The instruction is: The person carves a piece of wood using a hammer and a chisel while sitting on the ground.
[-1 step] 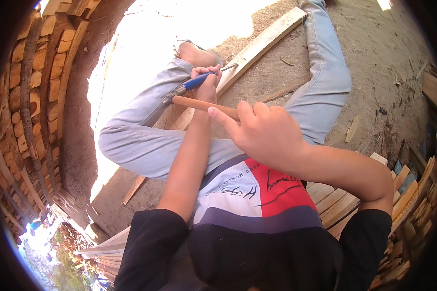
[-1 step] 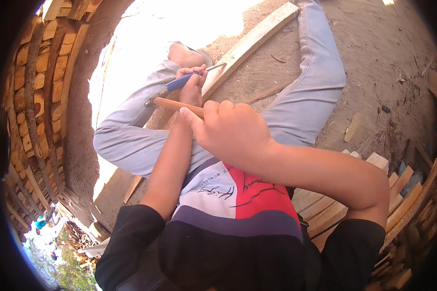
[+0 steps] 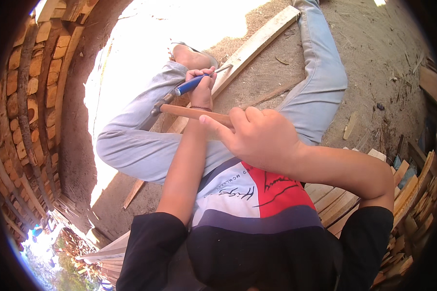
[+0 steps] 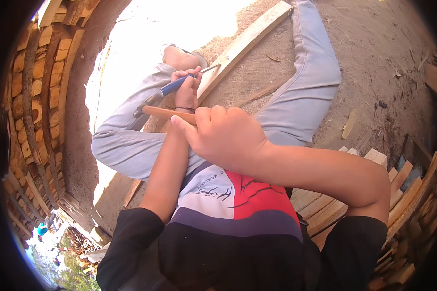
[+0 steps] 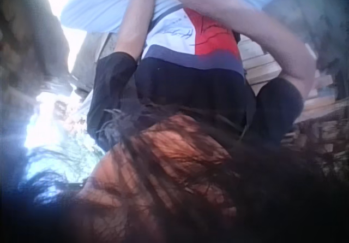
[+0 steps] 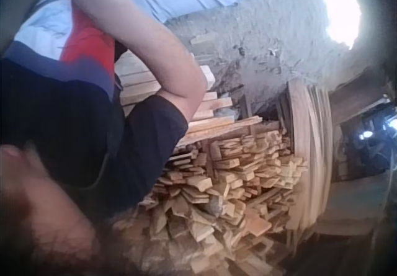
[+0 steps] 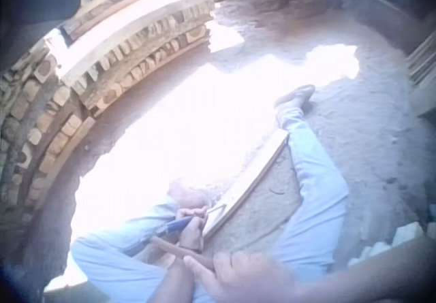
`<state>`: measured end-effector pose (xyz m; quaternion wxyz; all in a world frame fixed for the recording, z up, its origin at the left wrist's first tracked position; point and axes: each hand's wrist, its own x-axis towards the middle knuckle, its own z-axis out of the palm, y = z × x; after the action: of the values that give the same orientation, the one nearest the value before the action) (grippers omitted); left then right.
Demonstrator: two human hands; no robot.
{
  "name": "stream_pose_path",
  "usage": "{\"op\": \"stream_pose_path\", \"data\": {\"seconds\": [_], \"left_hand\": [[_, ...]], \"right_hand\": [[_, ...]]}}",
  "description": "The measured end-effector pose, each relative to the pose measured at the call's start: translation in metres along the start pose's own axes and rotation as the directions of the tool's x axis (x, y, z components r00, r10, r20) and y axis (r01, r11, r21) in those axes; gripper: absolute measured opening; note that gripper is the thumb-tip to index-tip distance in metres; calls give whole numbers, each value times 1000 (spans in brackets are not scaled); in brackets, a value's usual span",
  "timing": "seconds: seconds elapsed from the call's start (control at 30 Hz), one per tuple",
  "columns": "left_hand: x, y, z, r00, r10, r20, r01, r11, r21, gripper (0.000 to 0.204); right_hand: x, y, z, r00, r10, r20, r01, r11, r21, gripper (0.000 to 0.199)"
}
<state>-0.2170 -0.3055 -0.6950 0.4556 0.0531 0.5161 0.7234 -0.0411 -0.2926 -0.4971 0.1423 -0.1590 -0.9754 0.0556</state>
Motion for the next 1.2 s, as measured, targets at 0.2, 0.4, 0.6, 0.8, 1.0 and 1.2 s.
{"op": "stream_pose_path", "data": {"seconds": [0.2, 0.4, 0.6, 0.8, 1.0, 1.2], "left_hand": [[0, 3, 6, 1000, -13, -11, 13, 1000, -7, 33], [-2, -1, 2, 1000, -20, -6, 20, 999, -34, 33], [-4, 1, 7, 999, -29, -27, 28, 999, -32, 32], [-1, -3, 4, 999, -29, -19, 27, 996, -87, 31], [28, 1, -17, 971, -182, -156, 108, 913, -393, 28], [20, 6, -7, 991, -131, -40, 117, 960, -255, 29]], "right_hand": [[3, 5, 5, 998, -11, 60, 6, 996, 87, 28], [10, -1, 10, 999, 33, -2, -33, 997, 71, 29], [9, 0, 7, 997, 48, 60, -54, 993, 109, 22], [8, 3, 13, 985, 135, 106, -147, 982, 116, 30], [-8, 38, 14, 880, 460, 117, -416, 628, 658, 42], [-71, 70, 44, 497, 855, 149, -548, 176, 818, 45]]}}
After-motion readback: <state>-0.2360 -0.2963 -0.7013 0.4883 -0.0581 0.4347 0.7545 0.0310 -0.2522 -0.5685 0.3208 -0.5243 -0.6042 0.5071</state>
